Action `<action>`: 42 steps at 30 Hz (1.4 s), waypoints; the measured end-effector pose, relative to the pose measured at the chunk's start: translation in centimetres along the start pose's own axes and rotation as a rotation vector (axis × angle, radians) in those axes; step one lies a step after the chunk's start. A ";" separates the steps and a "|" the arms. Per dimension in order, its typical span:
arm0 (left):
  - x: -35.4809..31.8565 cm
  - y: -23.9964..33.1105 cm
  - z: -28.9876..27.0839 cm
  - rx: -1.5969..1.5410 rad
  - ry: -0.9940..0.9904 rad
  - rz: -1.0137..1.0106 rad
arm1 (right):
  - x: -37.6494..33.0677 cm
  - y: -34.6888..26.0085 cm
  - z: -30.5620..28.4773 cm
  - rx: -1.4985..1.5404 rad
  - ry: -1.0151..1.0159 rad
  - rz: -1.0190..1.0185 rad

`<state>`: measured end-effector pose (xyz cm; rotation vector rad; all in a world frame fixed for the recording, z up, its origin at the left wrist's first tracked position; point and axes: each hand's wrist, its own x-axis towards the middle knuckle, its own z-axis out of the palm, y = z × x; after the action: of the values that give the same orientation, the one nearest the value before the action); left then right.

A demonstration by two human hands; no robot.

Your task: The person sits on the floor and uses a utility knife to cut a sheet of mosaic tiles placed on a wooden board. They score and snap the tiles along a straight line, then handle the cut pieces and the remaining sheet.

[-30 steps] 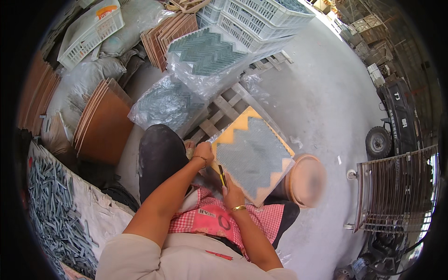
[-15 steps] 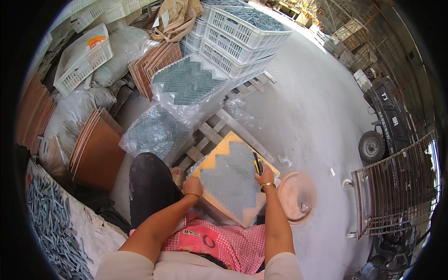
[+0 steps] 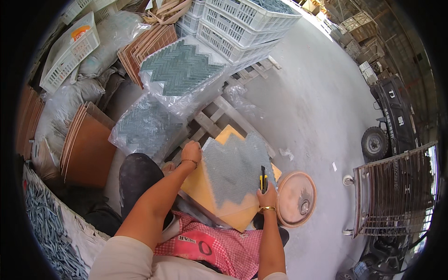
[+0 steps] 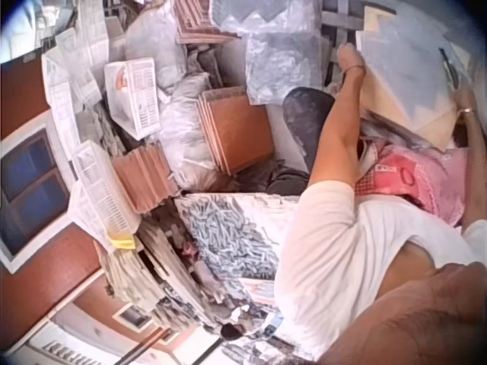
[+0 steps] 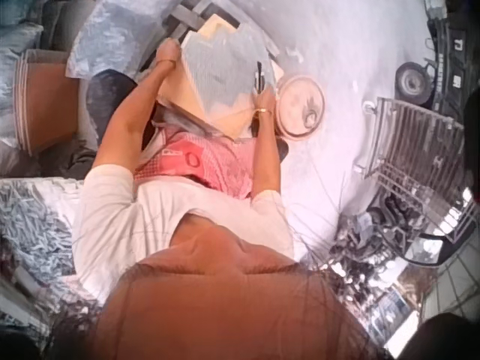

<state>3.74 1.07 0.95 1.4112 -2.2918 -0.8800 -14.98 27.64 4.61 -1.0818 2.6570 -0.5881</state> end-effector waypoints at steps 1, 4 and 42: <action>0.1 0.3 0.1 -0.043 -0.005 -0.015 | 1.2 0.1 -0.5 0.012 0.031 0.025; -0.2 0.7 0.0 -0.066 0.002 -0.011 | 5.5 0.1 -1.0 -0.012 0.049 -0.021; -1.4 1.9 1.3 -0.110 -0.076 0.120 | 3.6 -16.2 3.6 -0.398 -0.391 -0.367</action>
<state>2.33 3.35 1.27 1.2004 -2.3172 -1.0206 -6.29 13.51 8.37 -1.6195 2.2915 0.1113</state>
